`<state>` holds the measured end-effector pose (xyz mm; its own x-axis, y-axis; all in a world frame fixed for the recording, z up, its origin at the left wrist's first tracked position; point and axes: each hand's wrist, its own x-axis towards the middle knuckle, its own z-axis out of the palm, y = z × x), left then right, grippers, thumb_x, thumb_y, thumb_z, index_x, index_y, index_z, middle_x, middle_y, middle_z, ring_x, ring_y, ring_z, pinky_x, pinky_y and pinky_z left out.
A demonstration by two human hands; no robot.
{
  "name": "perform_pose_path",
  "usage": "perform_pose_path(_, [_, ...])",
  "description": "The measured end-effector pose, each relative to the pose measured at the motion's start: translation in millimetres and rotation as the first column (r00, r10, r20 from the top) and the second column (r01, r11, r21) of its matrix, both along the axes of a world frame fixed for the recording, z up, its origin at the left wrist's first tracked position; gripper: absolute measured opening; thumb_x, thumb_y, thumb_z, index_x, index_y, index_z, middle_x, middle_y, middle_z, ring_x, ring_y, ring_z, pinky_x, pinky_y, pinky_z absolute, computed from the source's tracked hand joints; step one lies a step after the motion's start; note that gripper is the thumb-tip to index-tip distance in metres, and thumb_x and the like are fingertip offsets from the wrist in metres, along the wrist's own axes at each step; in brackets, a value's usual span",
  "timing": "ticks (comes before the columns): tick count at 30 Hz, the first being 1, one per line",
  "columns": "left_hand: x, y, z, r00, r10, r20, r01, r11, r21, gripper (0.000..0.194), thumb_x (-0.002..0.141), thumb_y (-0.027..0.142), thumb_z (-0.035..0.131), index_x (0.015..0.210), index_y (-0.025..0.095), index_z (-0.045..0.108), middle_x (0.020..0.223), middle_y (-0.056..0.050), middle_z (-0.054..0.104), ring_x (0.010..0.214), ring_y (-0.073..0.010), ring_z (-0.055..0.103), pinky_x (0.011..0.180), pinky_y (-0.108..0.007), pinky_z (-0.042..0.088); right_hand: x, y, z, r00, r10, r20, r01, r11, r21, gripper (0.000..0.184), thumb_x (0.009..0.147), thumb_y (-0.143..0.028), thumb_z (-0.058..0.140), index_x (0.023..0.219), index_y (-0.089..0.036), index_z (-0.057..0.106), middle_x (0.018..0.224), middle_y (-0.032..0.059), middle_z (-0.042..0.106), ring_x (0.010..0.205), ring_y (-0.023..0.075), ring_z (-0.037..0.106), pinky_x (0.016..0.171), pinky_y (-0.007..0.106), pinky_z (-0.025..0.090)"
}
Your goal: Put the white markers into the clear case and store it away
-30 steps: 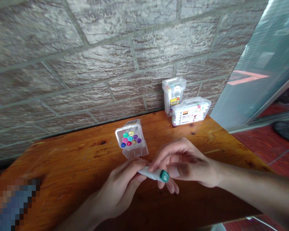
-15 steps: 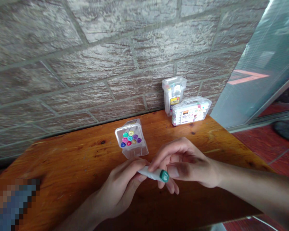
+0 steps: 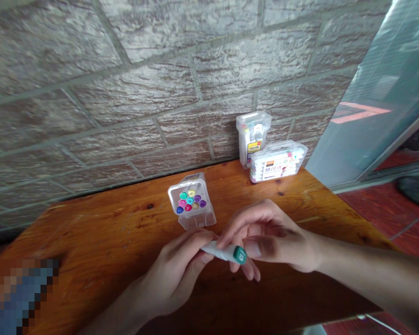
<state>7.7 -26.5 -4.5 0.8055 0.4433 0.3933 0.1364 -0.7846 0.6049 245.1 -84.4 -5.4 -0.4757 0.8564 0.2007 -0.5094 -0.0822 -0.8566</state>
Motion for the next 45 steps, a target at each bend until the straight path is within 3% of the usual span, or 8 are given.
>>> perform_pose_path(20, [0.0,0.8,-1.2,1.000,0.003,-0.014,-0.003,1.000,0.005,0.022,0.102,0.010,0.053,0.115,0.022,0.066,0.104,-0.004,0.079,0.088,-0.0148,0.075,0.084,-0.021,0.059,0.3,-0.8,0.4,1.000,-0.007,0.017,0.007,1.000,-0.002,0.027,0.093,-0.033,0.078,0.110,-0.012,0.080,0.084,0.0089,0.079,0.055,0.0100,0.067,0.052,0.018,0.056])
perform_pose_path(45, [0.5,0.6,-1.5,1.000,-0.011,-0.010,0.011,1.000,0.007,0.025,0.102,0.007,0.053,0.117,0.024,0.063,0.107,0.001,0.077,0.093,-0.0095,0.073,0.089,-0.013,0.054,1.3,1.2,-0.6,1.000,0.007,-0.004,-0.007,1.000,0.027,0.026,0.094,-0.031,0.078,0.112,-0.013,0.082,0.084,0.0083,0.078,0.056,0.0086,0.067,0.054,0.017,0.057])
